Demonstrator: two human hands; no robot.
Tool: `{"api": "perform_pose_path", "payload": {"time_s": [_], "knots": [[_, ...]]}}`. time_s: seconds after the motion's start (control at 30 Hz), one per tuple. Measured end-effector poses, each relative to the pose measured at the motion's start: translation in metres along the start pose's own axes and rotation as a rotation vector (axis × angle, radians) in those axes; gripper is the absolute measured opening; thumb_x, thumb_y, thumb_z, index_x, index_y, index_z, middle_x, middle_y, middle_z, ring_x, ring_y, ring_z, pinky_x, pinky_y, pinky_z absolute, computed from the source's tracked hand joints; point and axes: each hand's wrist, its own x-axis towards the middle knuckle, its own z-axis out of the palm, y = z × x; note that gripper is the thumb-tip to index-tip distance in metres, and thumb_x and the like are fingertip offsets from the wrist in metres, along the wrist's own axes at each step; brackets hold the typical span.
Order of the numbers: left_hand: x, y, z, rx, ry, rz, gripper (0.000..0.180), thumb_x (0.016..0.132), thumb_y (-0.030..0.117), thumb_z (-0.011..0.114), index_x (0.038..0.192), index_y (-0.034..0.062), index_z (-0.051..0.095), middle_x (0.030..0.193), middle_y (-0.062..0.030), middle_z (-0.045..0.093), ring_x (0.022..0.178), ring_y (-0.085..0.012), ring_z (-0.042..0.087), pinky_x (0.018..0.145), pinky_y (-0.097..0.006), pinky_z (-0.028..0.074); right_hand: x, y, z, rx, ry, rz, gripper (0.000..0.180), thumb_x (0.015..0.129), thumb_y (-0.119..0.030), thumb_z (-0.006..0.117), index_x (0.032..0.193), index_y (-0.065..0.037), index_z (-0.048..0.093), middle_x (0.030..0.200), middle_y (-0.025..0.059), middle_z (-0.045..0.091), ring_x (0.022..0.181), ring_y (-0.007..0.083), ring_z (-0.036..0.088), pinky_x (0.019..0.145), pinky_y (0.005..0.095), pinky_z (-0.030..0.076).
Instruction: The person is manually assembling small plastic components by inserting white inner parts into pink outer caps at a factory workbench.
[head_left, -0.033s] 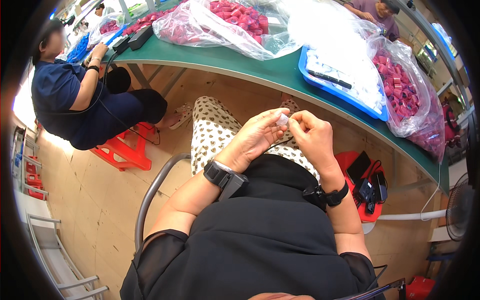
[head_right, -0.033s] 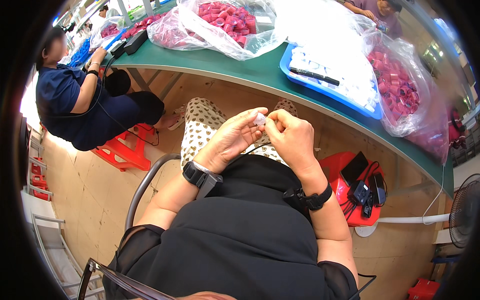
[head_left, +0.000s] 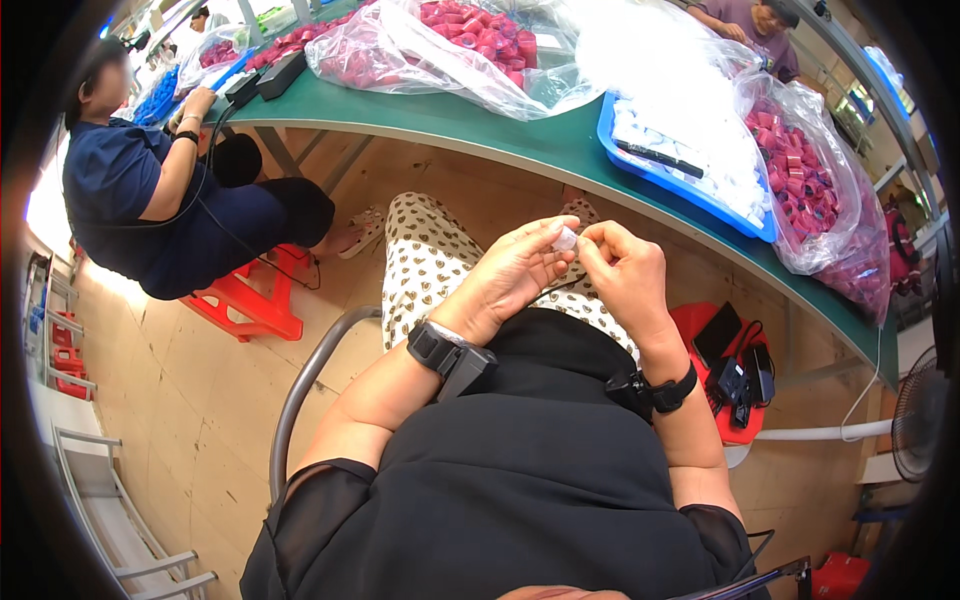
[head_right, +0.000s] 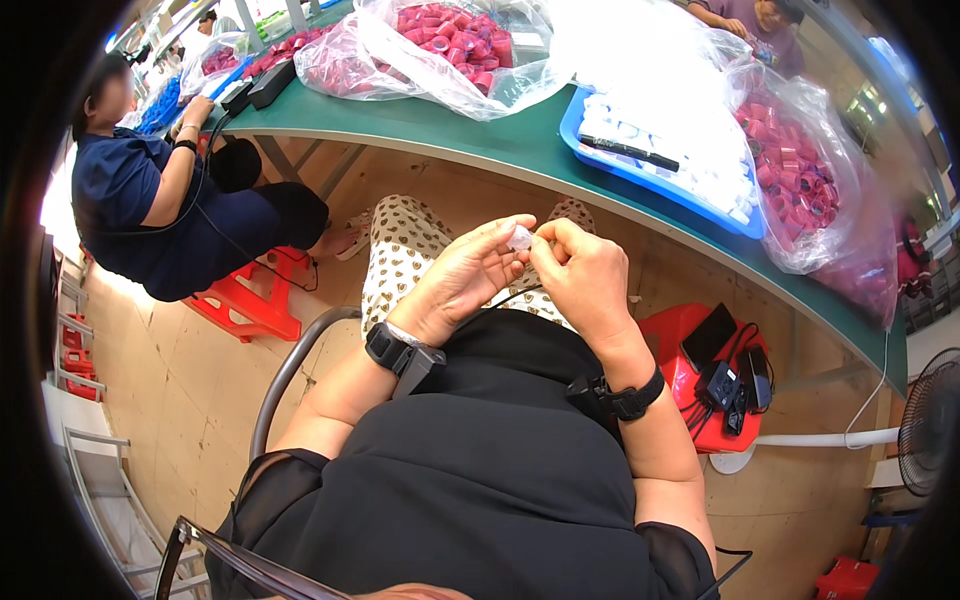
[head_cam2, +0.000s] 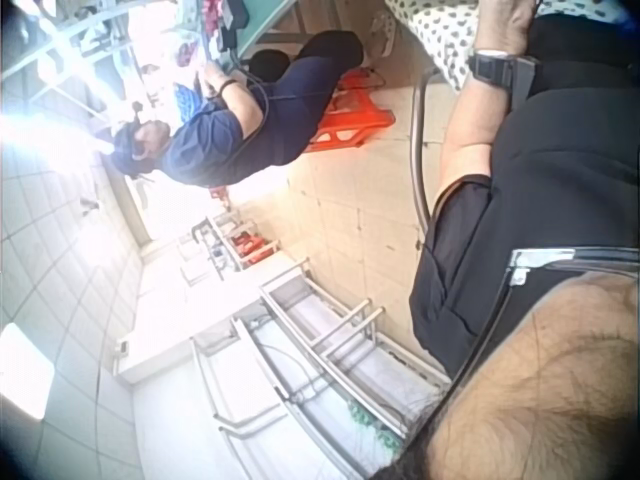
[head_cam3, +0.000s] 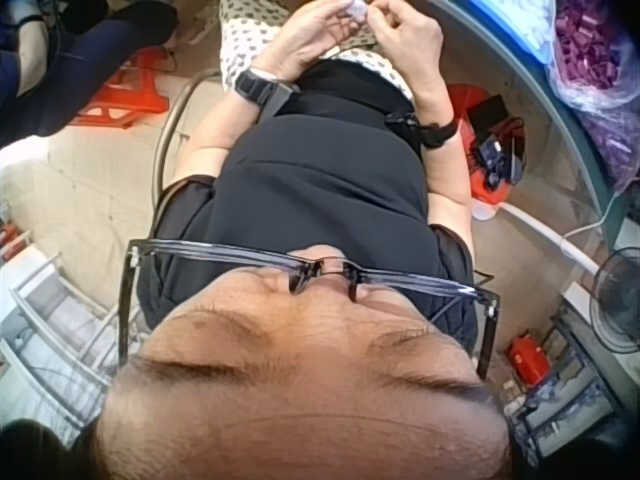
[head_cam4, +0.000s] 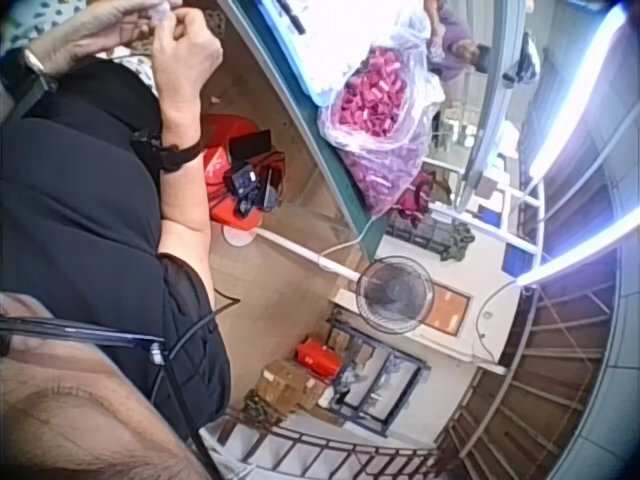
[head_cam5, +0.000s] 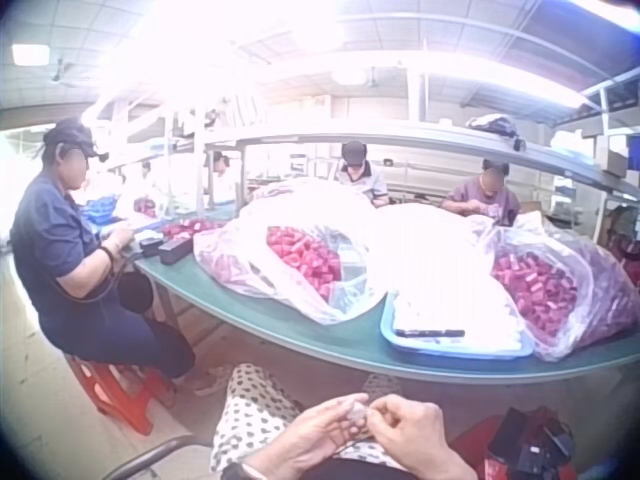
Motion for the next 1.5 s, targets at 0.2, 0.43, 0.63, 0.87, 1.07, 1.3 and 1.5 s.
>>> {"api": "perform_pose_path", "payload": {"time_s": [0.2,0.43,0.63,0.87,1.07,1.3,1.5], "knots": [[0.0000,-0.0002,-0.0002,-0.010,-0.006,0.005,0.032,0.092,0.022,0.060,0.116,0.0009,0.058,0.102,-0.0047,0.061,0.088,-0.0104,0.058,0.081,-0.024,0.048,0.0003,-0.0007,0.0005,-0.070,0.002,-0.044,0.009,0.077,-0.016,0.067,0.074,-0.008,0.064,0.053,0.0059,0.056,0.048,0.0208,0.056,0.049,0.0325,0.043],[0.0011,-0.0017,-0.0016,-0.005,-0.001,0.008,0.032,0.092,0.023,0.060,0.116,0.0014,0.058,0.102,-0.0049,0.062,0.090,-0.0104,0.058,0.082,-0.024,0.048,0.0001,-0.0025,0.0000,-0.106,-0.014,-0.075,0.009,0.077,-0.016,0.067,0.075,-0.008,0.064,0.056,0.0062,0.057,0.050,0.0217,0.057,0.050,0.0333,0.044],[0.0026,-0.0031,-0.0047,-0.013,-0.005,0.007,0.031,0.092,0.023,0.060,0.115,0.0015,0.058,0.101,-0.0050,0.062,0.090,-0.0108,0.058,0.082,-0.025,0.048,-0.0002,-0.0033,0.0003,-0.117,-0.028,-0.073,0.009,0.077,-0.017,0.066,0.075,-0.009,0.064,0.057,0.0076,0.059,0.052,0.0240,0.059,0.051,0.0339,0.046],[0.0029,-0.0038,-0.0048,-0.013,0.008,0.003,0.032,0.092,0.023,0.060,0.115,0.0014,0.058,0.100,-0.0053,0.062,0.089,-0.0110,0.058,0.081,-0.025,0.048,0.0003,-0.0038,-0.0007,-0.127,-0.035,-0.071,0.008,0.077,-0.017,0.066,0.075,-0.009,0.066,0.059,0.0084,0.060,0.054,0.0250,0.060,0.053,0.0343,0.047],[0.0030,-0.0045,-0.0050,-0.024,0.022,0.011,0.032,0.092,0.024,0.060,0.114,0.0011,0.057,0.099,-0.0053,0.061,0.087,-0.0109,0.057,0.079,-0.025,0.048,-0.0008,-0.0032,-0.0001,-0.147,-0.022,-0.091,0.008,0.078,-0.017,0.066,0.078,-0.010,0.068,0.061,0.0089,0.061,0.055,0.0251,0.061,0.054,0.0339,0.048],[0.0037,-0.0049,-0.0077,-0.047,0.009,-0.006,0.030,0.092,0.022,0.059,0.115,0.0025,0.057,0.098,-0.0045,0.061,0.086,-0.0113,0.057,0.078,-0.025,0.048,-0.0002,-0.0023,-0.0010,-0.154,-0.045,-0.069,0.010,0.078,-0.018,0.066,0.080,-0.008,0.068,0.060,0.0086,0.061,0.054,0.0243,0.061,0.053,0.0336,0.047],[0.0019,-0.0026,-0.0025,-0.006,-0.021,-0.016,0.024,0.093,0.019,0.057,0.112,0.0052,0.058,0.099,-0.0034,0.061,0.086,-0.0123,0.058,0.077,-0.025,0.049,0.0018,0.0039,0.0019,-0.031,-0.022,0.047,0.012,0.080,-0.018,0.066,0.079,-0.006,0.068,0.054,0.0070,0.058,0.047,0.0213,0.058,0.050,0.0321,0.045]]}}
